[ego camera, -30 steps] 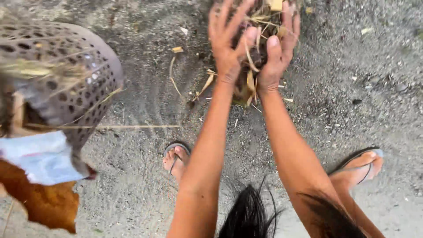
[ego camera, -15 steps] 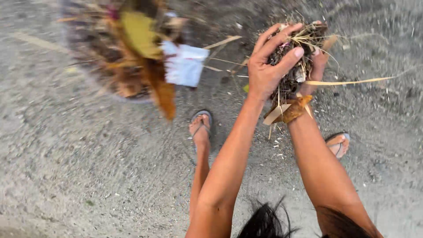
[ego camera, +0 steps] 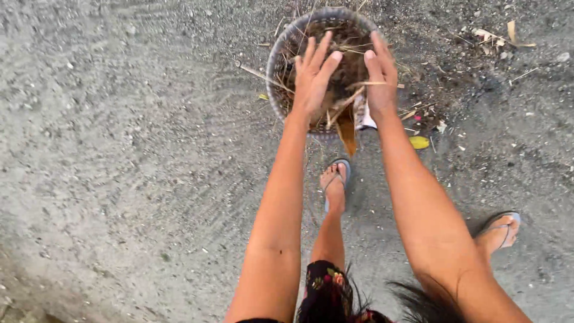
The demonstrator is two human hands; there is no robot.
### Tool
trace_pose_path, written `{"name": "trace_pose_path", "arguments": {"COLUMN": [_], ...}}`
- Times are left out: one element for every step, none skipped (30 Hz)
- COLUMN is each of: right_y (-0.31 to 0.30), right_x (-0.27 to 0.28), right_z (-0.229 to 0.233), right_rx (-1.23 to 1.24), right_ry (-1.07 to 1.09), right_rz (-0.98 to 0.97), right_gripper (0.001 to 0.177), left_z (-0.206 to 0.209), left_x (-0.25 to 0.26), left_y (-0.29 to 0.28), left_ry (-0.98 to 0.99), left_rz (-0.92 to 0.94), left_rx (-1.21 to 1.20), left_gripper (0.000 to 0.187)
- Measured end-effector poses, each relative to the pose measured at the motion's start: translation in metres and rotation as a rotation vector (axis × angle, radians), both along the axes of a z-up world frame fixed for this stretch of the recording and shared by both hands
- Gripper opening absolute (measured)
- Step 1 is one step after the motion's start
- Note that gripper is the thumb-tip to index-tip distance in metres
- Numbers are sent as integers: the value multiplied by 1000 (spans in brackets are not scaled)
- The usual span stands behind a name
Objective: Picking up dry leaves, twigs, and trash from the ground and putting them into a basket
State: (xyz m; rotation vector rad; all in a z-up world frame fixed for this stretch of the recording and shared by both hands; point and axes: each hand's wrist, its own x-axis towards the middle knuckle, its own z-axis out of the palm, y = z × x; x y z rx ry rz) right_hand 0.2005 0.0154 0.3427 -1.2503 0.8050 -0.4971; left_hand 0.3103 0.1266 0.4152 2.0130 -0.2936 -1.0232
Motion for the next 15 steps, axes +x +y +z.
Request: {"name": "trace_pose_path", "arguments": {"right_y": [-4, -9, -15, -22, -31, -32, -41, -51, -63, -74, -72, -57, -58, -57, -47], "right_x": [-1, -5, -13, -24, -43, -68, -84, -100, -125, -153, -194, -257, -304, -351, -416], "right_z": [10, 18, 21, 22, 24, 25, 23, 19, 7, -7, -20, -45, -80, -118, -161], "right_rx": [-21, -41, -39, -220, -403, -406, -373, -341, -342, -276, -199, -191, -287, -378, -376], "right_ry": [77, 153, 165, 133, 113, 136, 19, -100, -89, -55, -1, 30, 161, 295, 331], "right_rz": [77, 155, 134, 204, 274, 250, 64, -122, -141, -308, -490, -524, -567, -610, -659], "right_gripper": [48, 48, 48, 50, 52, 52, 41, 30, 30, 22, 17, 17, 21, 27, 27], "left_z": [3, 5, 7, 7, 6, 7, 5, 1, 1, -1, -2, -15, -35, -59, -84], "left_x": [5, 9, 9, 7, -1, -28, -46, -65, -84, -106, -136, -174, -199, -224, -245], "left_y": [3, 5, 6, 5, 1, 3, -3, -9, -19, -29, -30, -26, -36, -45, -48], "left_ry": [-28, -57, -47, -151, -252, -239, -480, -718, -711, -845, -956, -929, -982, -1032, -1000], "left_rz": [-20, -40, -62, -112, -169, -197, -229, -254, -274, -369, -484, -523, -598, -670, -714], "left_rx": [74, 148, 146, 207, 257, 246, 159, 63, 55, -9, -77, -87, -228, -373, -407], "left_gripper": [82, 84, 84, 77, 71, 71, 68, 66, 66, 62, 59, 59, 63, 67, 67]}}
